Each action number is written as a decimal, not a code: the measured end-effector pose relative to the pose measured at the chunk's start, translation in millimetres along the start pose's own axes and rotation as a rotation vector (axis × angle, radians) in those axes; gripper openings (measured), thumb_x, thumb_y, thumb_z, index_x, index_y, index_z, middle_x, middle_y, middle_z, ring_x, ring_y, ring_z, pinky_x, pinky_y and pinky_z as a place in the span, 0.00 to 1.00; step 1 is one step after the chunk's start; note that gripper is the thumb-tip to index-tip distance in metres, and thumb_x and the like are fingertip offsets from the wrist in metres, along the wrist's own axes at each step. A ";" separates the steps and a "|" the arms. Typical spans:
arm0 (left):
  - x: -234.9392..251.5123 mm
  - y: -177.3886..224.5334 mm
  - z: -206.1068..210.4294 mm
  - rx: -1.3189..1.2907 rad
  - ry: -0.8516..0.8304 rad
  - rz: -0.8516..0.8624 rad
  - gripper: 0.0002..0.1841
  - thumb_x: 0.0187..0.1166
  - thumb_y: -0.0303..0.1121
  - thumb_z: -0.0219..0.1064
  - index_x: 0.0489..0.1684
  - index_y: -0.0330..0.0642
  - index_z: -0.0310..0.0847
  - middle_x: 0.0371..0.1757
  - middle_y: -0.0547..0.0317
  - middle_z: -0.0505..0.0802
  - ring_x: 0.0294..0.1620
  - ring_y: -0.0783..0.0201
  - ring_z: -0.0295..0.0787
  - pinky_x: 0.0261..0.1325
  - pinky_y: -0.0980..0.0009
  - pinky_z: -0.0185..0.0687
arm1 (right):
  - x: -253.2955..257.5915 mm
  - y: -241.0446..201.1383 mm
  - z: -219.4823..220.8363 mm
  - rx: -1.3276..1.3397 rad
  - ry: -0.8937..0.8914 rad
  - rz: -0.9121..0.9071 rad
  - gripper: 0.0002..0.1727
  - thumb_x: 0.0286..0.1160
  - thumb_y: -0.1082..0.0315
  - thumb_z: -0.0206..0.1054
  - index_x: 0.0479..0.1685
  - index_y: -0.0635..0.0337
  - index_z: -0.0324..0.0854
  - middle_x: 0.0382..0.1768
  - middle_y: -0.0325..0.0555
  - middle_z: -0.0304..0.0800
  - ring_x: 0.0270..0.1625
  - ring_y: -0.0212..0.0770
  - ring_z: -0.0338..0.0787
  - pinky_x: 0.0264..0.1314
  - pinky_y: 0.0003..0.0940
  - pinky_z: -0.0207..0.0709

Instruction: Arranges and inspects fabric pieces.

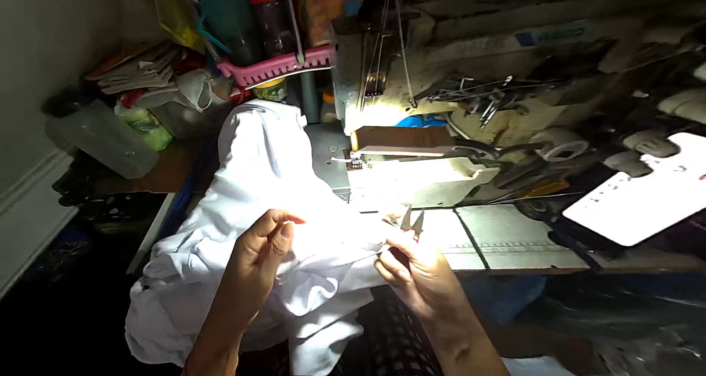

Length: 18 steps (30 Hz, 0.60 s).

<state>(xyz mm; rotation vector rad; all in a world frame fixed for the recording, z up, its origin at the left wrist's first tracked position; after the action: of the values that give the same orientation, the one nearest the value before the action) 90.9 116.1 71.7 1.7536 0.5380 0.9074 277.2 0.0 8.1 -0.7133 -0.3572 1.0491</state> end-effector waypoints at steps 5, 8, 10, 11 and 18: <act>-6.3 20.3 -3.5 0.203 -0.028 0.147 0.13 0.79 0.56 0.67 0.35 0.63 0.92 0.36 0.81 0.91 0.45 0.84 0.85 0.52 0.84 0.80 | -16.5 -28.0 21.5 -0.676 -0.163 -0.485 0.11 0.75 0.67 0.69 0.52 0.45 0.92 0.31 0.23 0.90 0.27 0.12 0.80 0.31 0.09 0.75; -6.6 24.4 -4.4 0.366 -0.005 0.151 0.10 0.70 0.48 0.76 0.46 0.64 0.90 0.42 0.79 0.89 0.47 0.83 0.83 0.48 0.85 0.79 | -23.4 -32.9 34.6 -0.928 -0.141 -0.700 0.11 0.75 0.67 0.70 0.54 0.53 0.92 0.37 0.29 0.94 0.35 0.12 0.85 0.40 0.07 0.79; -5.1 28.8 -5.6 0.507 0.019 0.165 0.14 0.68 0.47 0.75 0.52 0.65 0.91 0.44 0.80 0.88 0.47 0.85 0.82 0.47 0.87 0.78 | -23.6 -32.9 34.4 -1.014 -0.084 -0.756 0.10 0.76 0.65 0.70 0.49 0.55 0.94 0.37 0.33 0.95 0.37 0.14 0.87 0.42 0.09 0.80; -3.2 32.5 -6.6 0.573 0.045 0.198 0.12 0.69 0.47 0.74 0.49 0.63 0.93 0.43 0.79 0.88 0.46 0.86 0.81 0.46 0.88 0.77 | -23.6 -33.6 34.3 -1.041 -0.059 -0.780 0.09 0.75 0.64 0.71 0.45 0.56 0.94 0.37 0.33 0.95 0.37 0.14 0.87 0.42 0.09 0.80; 66.0 40.8 13.9 0.672 -0.084 0.335 0.10 0.79 0.25 0.61 0.46 0.36 0.90 0.49 0.56 0.92 0.53 0.72 0.88 0.58 0.77 0.83 | -12.3 -35.1 20.2 -1.051 0.049 -0.748 0.09 0.69 0.61 0.75 0.28 0.55 0.91 0.27 0.31 0.86 0.29 0.16 0.81 0.32 0.10 0.76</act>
<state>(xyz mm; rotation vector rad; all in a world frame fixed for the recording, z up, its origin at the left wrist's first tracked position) 139.6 141.0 128.5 2.5365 0.5394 0.9366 282.8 -14.3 47.5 -1.3791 -1.0680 0.0566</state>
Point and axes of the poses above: each hand's wrist, its own x-axis towards the middle knuckle, its own z-axis out of the palm, y = z × x, the point moved 7 cm from there along x, towards the middle knuckle
